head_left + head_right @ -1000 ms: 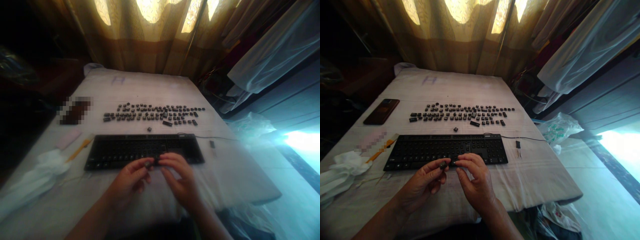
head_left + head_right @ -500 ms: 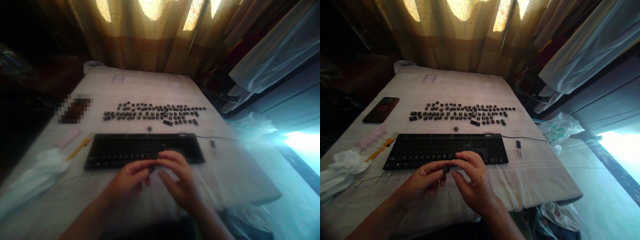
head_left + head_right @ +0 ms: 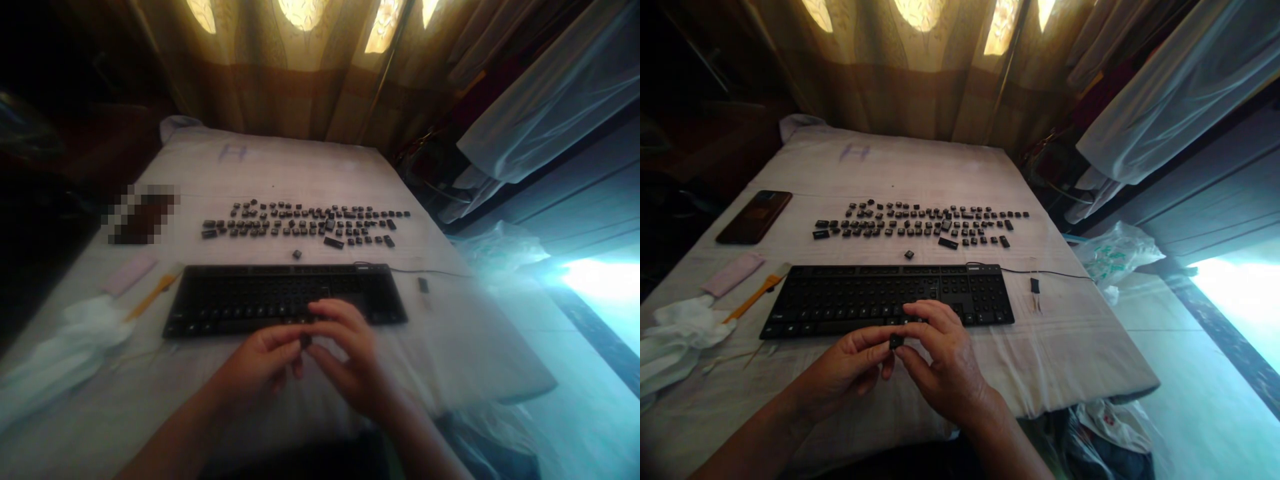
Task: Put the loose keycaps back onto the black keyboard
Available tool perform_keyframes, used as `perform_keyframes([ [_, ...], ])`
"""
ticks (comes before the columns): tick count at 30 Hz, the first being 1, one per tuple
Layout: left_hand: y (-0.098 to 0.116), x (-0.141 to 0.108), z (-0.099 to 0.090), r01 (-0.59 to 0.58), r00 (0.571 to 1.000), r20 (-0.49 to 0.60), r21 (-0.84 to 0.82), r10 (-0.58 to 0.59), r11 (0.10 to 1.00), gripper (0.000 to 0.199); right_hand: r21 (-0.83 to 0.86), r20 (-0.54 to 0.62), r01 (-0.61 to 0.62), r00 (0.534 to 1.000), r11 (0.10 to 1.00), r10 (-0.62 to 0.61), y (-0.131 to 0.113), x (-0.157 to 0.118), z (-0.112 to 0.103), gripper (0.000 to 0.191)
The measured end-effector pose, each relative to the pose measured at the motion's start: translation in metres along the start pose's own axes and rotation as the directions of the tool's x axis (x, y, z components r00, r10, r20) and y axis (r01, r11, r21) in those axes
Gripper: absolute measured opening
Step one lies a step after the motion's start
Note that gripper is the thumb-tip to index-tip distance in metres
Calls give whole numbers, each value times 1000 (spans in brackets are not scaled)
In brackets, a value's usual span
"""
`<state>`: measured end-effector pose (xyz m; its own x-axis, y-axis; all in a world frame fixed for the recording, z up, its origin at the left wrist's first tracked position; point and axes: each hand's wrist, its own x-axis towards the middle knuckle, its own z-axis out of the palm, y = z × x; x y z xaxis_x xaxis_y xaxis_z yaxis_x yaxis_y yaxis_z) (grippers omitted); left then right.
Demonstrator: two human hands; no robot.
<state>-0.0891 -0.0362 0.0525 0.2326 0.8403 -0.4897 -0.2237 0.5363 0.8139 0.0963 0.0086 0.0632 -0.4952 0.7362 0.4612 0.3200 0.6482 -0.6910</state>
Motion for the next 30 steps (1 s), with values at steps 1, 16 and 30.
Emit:
perform_keyframes([
  [1, 1, 0, 0, 0, 1000, -2, -2, 0, 1000, 63, 2, 5, -6, 1000, 1000, 6, 0, 0, 1, 21],
  [16, 0, 3, -11, -36, 975, -218, 69, 50, 997, 49, -48, -11, -32, 999, 998, 32, 11, 5, 5, 13],
  [30, -10, -12, -35, -364, 628, -11, 880, 779, 306, 17, -238, 65, -89, 992, 967, 107, 54, 21, 18, 15],
])
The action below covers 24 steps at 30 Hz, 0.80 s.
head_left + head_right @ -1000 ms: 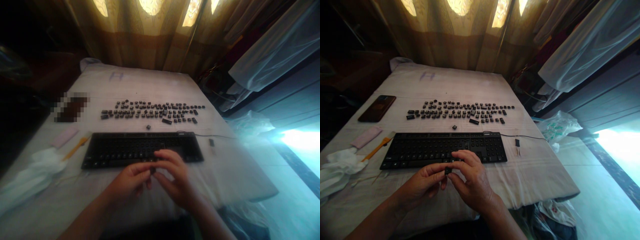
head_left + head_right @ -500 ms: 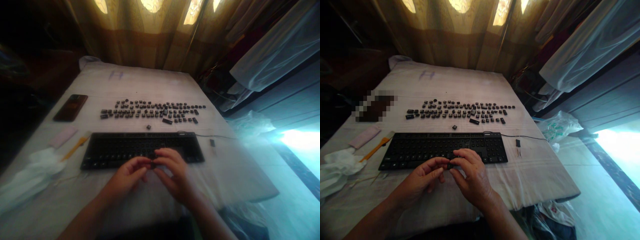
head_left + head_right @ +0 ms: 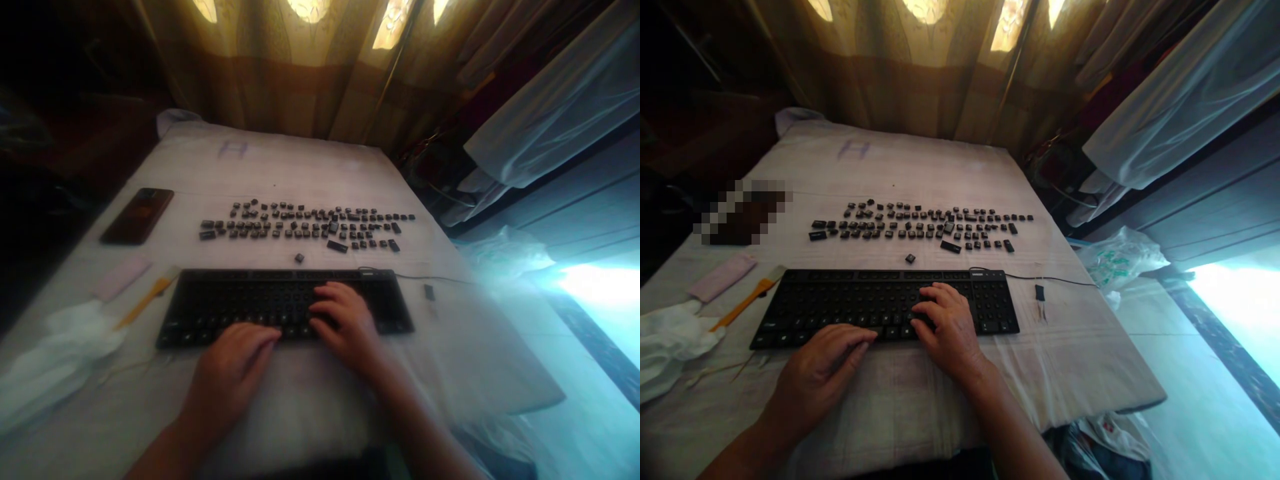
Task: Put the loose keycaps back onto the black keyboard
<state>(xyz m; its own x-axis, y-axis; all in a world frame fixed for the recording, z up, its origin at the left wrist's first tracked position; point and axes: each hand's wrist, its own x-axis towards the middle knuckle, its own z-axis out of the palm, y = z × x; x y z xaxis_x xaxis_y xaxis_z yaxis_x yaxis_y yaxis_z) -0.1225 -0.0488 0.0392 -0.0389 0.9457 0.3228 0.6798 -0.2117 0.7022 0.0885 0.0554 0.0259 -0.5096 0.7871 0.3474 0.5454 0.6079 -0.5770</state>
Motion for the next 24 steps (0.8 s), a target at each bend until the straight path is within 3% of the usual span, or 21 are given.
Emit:
perform_keyframes([
  [2, -1, -1, 1, -153, 988, 1, 124, 154, 980, 20, -24, 28, 0, 1000, 1000, 0, 0, 1, 2, 16],
  [5, 2, 2, 4, -253, 967, 44, 232, 250, 939, 24, -38, 78, -1, 997, 999, 4, -1, 4, 1, 16],
  [10, 6, 10, 10, -298, 954, 84, 342, 287, 891, 26, -42, 132, 3, 991, 999, 2, -1, 9, -3, 16],
  [17, 4, 15, 16, -326, 945, 138, 371, 296, 869, 28, -62, 155, 30, 988, 998, -20, -4, 14, -6, 16],
  [24, 3, 15, 24, -350, 936, 189, 446, 296, 824, 31, -130, 265, 29, 964, 991, 7, -14, 21, -13, 10],
])
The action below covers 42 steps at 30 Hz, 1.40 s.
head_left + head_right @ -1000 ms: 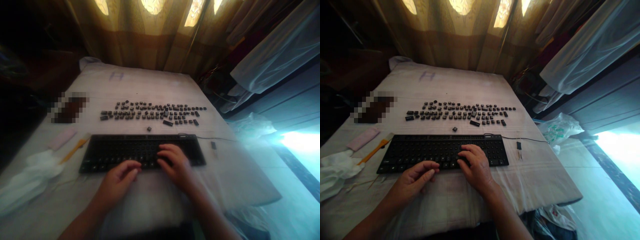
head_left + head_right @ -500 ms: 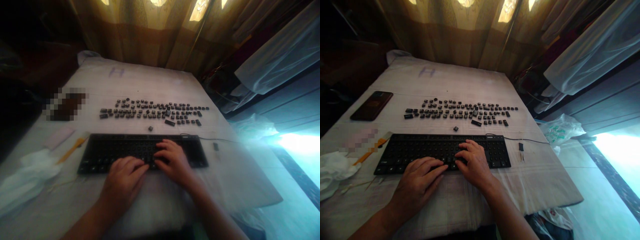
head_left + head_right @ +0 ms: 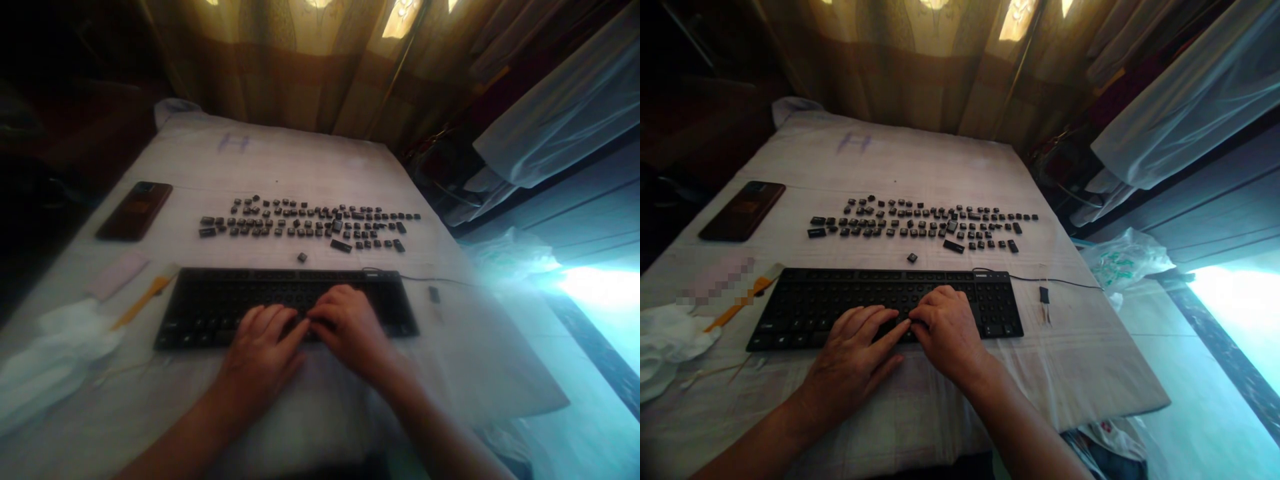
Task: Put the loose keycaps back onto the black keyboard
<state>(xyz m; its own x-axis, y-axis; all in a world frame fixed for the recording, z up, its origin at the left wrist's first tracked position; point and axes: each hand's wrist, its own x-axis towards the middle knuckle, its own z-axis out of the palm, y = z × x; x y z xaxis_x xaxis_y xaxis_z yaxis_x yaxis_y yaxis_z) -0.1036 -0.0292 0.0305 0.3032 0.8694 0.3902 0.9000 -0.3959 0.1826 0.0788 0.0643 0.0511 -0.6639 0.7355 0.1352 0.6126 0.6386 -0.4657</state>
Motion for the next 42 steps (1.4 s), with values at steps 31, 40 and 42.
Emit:
perform_keyframes([
  [31, -6, -5, -2, -2, 994, -112, -54, -4, 999, 23, 214, -301, -46, 947, 976, 111, 23, -16, -5, 19],
  [40, -9, -8, 1, 12, 999, -50, 7, -11, 1000, 30, -74, -223, 50, 973, 996, -66, 4, -31, 9, 18],
  [42, -8, -9, 3, 18, 999, -44, 3, -18, 1000, 29, -116, -202, 48, 977, 992, -70, 3, -32, 11, 17],
])
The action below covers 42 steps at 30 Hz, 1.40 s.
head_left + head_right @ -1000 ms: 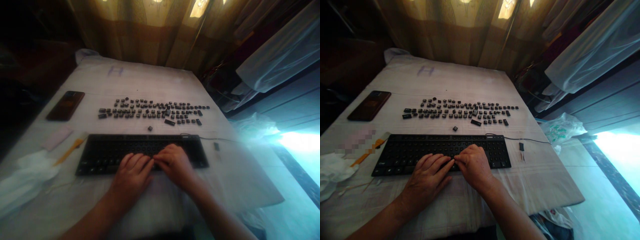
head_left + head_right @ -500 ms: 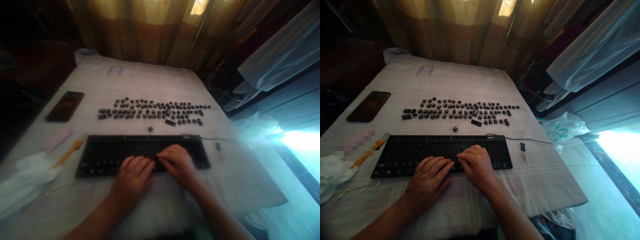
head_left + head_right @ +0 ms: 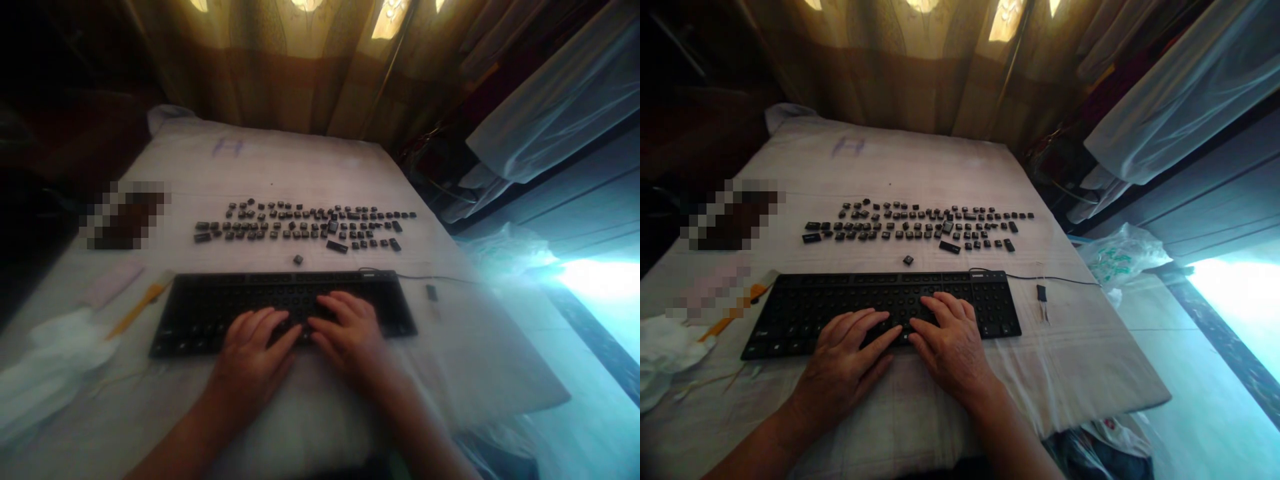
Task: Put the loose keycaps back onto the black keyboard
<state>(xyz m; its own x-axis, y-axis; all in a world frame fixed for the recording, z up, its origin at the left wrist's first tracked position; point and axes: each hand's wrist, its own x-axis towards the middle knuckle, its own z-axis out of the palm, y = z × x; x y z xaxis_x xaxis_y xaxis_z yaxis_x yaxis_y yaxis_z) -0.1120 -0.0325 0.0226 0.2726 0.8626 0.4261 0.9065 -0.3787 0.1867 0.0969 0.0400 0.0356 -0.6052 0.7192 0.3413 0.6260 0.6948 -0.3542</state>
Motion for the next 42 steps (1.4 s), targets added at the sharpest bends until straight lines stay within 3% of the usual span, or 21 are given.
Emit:
perform_keyframes([
  [11, 0, -1, 1, 16, 1000, -15, -26, -16, 1000, 28, -2, -14, 29, 999, 1000, -29, -2, 3, 1, 17],
  [15, -1, 1, 1, 7, 1000, -17, -32, -7, 999, 28, 45, -126, -105, 986, 993, 110, 30, 0, -13, 23],
  [19, -3, 1, 5, -39, 999, -30, -24, 38, 999, 31, 30, -203, -427, 883, 904, 424, 93, -18, -43, 28],
  [22, -6, -1, 12, -65, 996, -65, -6, 65, 998, 32, -135, -204, -671, 739, 730, 642, 134, -40, -64, 32],
  [25, -11, -1, 17, -105, 990, -95, 33, 108, 994, 33, -268, -192, -787, 609, 555, 770, 155, -59, -74, 37],
  [27, -13, 1, 18, -148, 982, -110, 67, 154, 987, 32, -279, -186, -816, 562, 506, 806, 159, -67, -74, 40],
  [31, -15, 3, 15, -179, 969, -148, 125, 196, 976, 30, -231, -144, -836, 536, 498, 832, 161, -67, -66, 38],
  [35, -15, 4, 15, -175, 969, -151, 132, 195, 976, 32, -179, -75, -850, 515, 496, 854, 165, -48, -62, 30],
  [40, -10, 2, 16, -140, 977, -150, 94, 153, 986, 32, -86, 31, -868, 488, 489, 872, 161, -24, -82, 7],
  [42, -9, 2, 15, -136, 978, -145, 86, 147, 987, 32, -14, 111, -870, 489, 494, 865, 152, -23, -94, 9],
])
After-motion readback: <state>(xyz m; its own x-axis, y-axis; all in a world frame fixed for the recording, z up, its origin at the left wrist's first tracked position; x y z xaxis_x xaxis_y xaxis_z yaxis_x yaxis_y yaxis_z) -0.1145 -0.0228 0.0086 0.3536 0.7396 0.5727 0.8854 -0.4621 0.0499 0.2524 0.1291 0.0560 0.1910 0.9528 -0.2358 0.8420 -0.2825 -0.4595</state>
